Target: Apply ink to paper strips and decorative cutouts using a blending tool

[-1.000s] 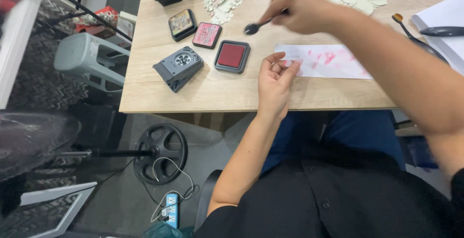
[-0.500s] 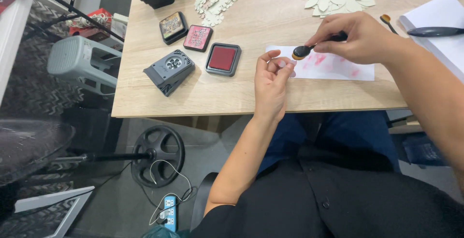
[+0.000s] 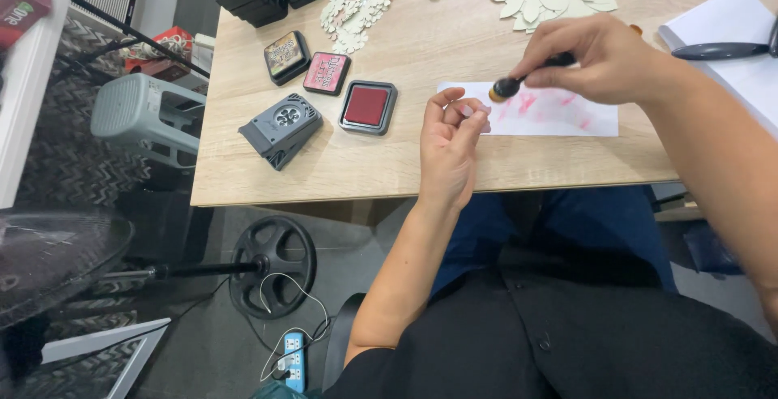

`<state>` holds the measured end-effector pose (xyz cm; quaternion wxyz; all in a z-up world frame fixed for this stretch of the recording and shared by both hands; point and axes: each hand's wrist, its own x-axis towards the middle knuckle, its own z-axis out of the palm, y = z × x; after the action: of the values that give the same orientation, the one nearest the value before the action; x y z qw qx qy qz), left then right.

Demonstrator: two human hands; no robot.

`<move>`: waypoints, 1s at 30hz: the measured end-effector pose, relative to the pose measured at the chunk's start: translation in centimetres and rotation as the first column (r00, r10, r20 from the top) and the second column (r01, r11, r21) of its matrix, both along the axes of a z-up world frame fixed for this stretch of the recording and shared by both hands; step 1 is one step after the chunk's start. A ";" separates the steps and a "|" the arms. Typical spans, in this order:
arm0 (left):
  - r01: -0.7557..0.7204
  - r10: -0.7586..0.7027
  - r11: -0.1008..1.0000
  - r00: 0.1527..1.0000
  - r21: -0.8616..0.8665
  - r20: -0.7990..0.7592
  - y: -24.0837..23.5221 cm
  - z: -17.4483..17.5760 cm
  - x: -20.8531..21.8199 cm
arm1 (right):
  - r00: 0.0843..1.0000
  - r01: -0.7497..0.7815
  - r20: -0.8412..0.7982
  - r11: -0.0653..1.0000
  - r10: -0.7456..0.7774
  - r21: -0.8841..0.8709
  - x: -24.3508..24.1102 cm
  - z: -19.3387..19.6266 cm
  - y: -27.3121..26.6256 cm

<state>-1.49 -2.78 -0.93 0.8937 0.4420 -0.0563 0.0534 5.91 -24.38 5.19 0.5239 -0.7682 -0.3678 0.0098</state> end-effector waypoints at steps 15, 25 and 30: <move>0.141 -0.198 0.941 0.967 -0.308 -0.163 0.5 0.6 -0.1 | 0.996 -0.056 0.065 0.998 0.058 -0.037 -1.1 0.8 0.1; 0.141 -0.193 0.945 0.969 -0.295 -0.157 0.3 0.5 -0.2 | 0.998 -0.019 0.057 0.999 0.021 -0.033 -1.2 1.0 0.1; 0.149 -0.178 0.961 0.978 -0.235 -0.109 0.1 0.7 -0.6 | 0.997 -0.080 -0.012 0.997 0.080 -0.004 -1.2 0.8 -0.2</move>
<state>-2.09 -2.68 -0.19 0.9412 0.3340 -0.0282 -0.0434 4.75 -24.60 5.99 0.5235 -0.7540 -0.3951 0.0359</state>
